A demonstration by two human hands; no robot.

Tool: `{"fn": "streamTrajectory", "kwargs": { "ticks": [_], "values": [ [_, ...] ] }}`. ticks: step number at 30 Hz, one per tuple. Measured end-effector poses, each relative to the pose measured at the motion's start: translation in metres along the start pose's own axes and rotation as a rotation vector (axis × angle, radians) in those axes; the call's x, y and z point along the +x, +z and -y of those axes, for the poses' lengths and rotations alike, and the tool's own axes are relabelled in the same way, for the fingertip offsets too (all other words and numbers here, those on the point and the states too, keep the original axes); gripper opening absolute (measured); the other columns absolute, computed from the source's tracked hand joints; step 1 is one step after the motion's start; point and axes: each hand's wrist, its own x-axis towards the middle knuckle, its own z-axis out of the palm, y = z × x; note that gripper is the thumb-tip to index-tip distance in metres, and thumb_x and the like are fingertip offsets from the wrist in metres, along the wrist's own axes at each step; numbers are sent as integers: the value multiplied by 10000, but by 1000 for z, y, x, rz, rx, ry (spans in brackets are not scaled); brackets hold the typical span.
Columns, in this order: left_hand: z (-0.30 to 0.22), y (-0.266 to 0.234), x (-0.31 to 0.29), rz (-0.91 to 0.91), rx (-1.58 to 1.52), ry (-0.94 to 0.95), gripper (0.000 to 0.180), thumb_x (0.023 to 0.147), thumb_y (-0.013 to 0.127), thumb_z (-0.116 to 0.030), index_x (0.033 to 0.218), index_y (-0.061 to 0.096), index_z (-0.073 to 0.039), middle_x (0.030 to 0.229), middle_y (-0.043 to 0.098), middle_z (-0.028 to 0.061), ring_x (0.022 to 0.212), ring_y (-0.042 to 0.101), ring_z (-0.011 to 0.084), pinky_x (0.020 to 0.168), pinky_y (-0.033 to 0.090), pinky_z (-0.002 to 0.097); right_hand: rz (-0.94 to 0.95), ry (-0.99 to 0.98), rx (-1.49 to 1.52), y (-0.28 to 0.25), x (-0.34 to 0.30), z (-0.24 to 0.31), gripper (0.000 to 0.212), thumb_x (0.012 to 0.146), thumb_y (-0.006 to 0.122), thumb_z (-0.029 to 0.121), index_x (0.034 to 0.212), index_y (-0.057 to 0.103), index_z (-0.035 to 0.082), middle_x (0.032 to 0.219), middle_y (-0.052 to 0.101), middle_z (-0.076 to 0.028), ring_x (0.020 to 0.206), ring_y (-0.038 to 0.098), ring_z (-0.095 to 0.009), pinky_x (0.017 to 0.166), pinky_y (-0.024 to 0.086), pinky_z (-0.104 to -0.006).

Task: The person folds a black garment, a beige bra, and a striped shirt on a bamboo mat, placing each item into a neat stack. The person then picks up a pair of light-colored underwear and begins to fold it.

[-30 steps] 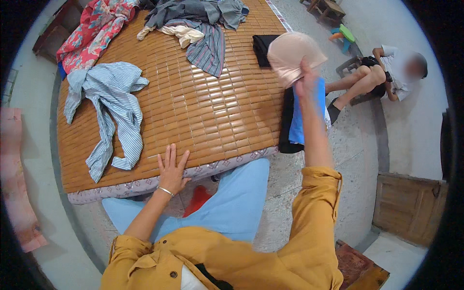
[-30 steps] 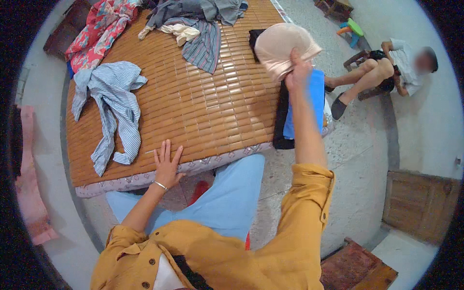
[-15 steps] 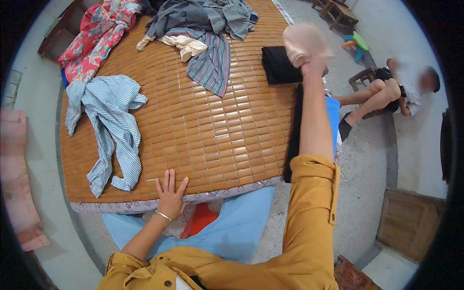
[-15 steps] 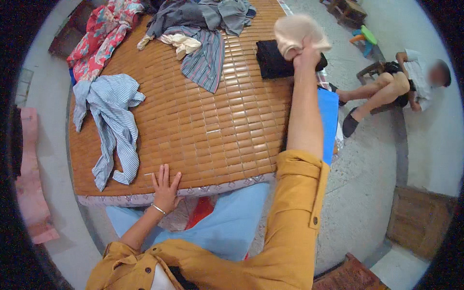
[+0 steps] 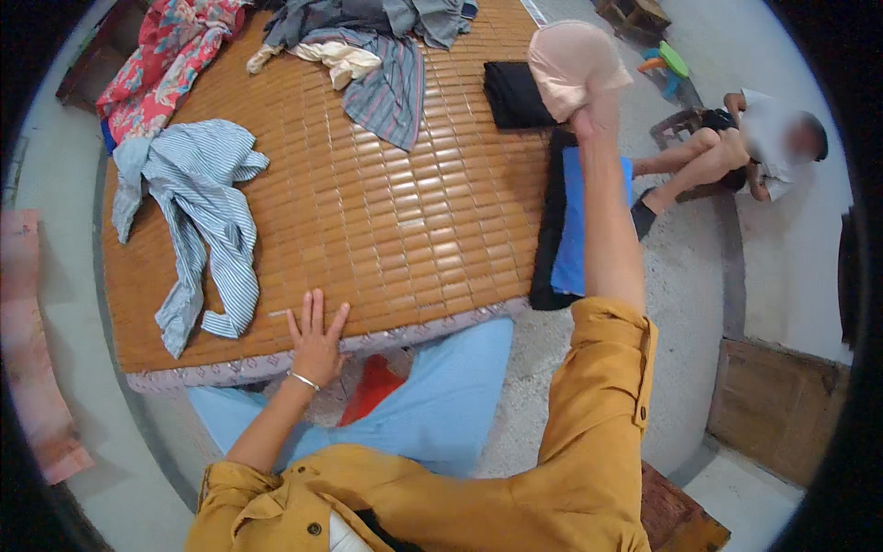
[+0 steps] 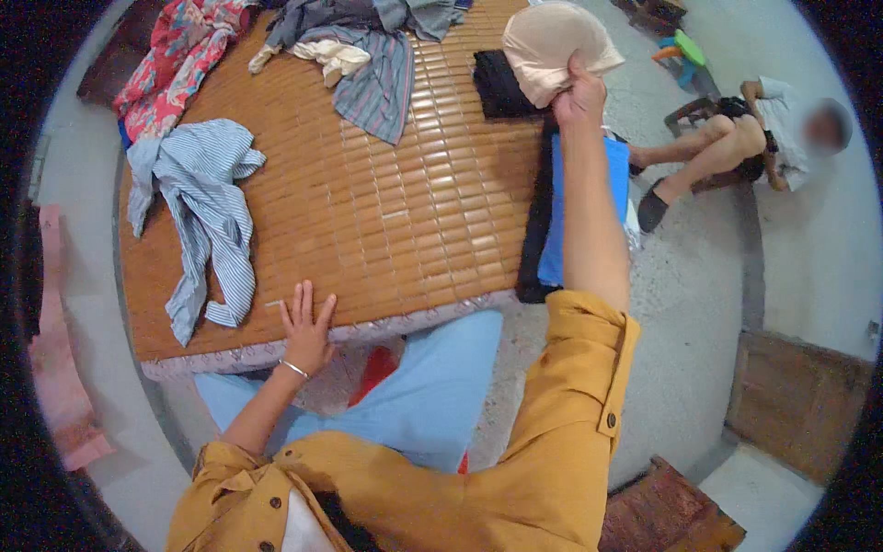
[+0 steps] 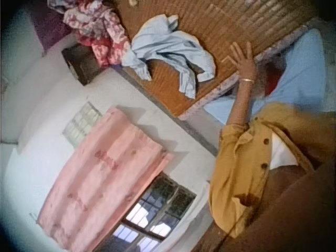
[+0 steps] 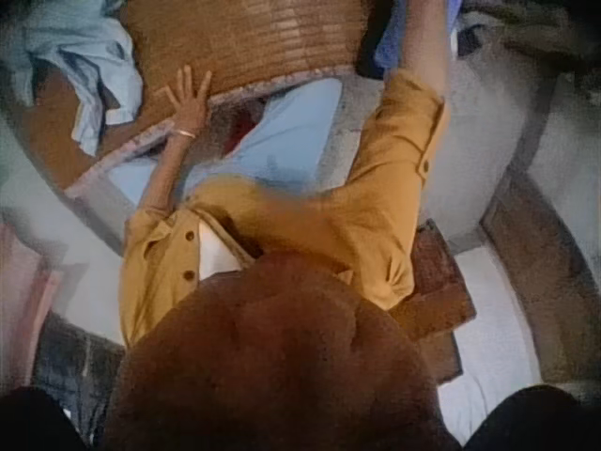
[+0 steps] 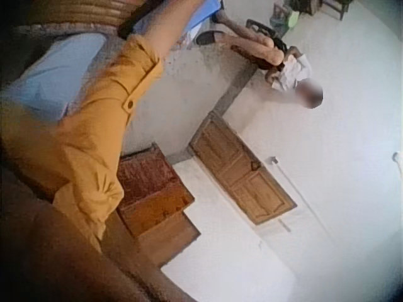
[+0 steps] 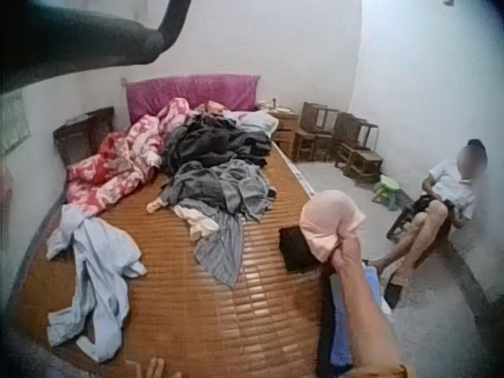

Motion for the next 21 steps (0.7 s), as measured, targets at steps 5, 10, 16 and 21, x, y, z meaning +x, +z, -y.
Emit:
{"fn": "streamTrajectory", "kwargs": {
  "ticks": [5,10,16,21],
  "values": [
    [0,5,-2,-67,50,14,1039,538,819,-225,1411,257,-188,1484,58,229,1374,64,392,1056,71,593,296,295,4,-48,-65,105,374,897,522,135,1242,462,4,1185,552,-152,1016,581,-271,855,496,-406],
    [0,1,-3,-26,50,-8,1068,549,826,-283,1426,217,-235,1490,36,211,1383,38,368,1059,90,588,266,417,-449,-128,-111,124,382,883,553,164,1215,502,-17,1154,579,-138,969,606,-228,818,511,-375],
    [-2,0,-4,-22,49,-8,1074,549,826,-272,1427,208,-237,1493,29,202,1383,39,368,1058,95,590,-9,327,-998,-196,-102,88,345,830,612,180,1108,593,-24,991,642,-71,821,622,-158,709,492,-286],
    [-2,0,-4,-35,36,-1,1069,559,823,-267,1428,201,-245,1494,28,199,1383,34,368,1059,93,590,-136,88,-1278,-186,-106,88,393,852,545,220,1154,564,-31,1098,614,-150,963,598,-242,831,454,-321]
  ]
}}
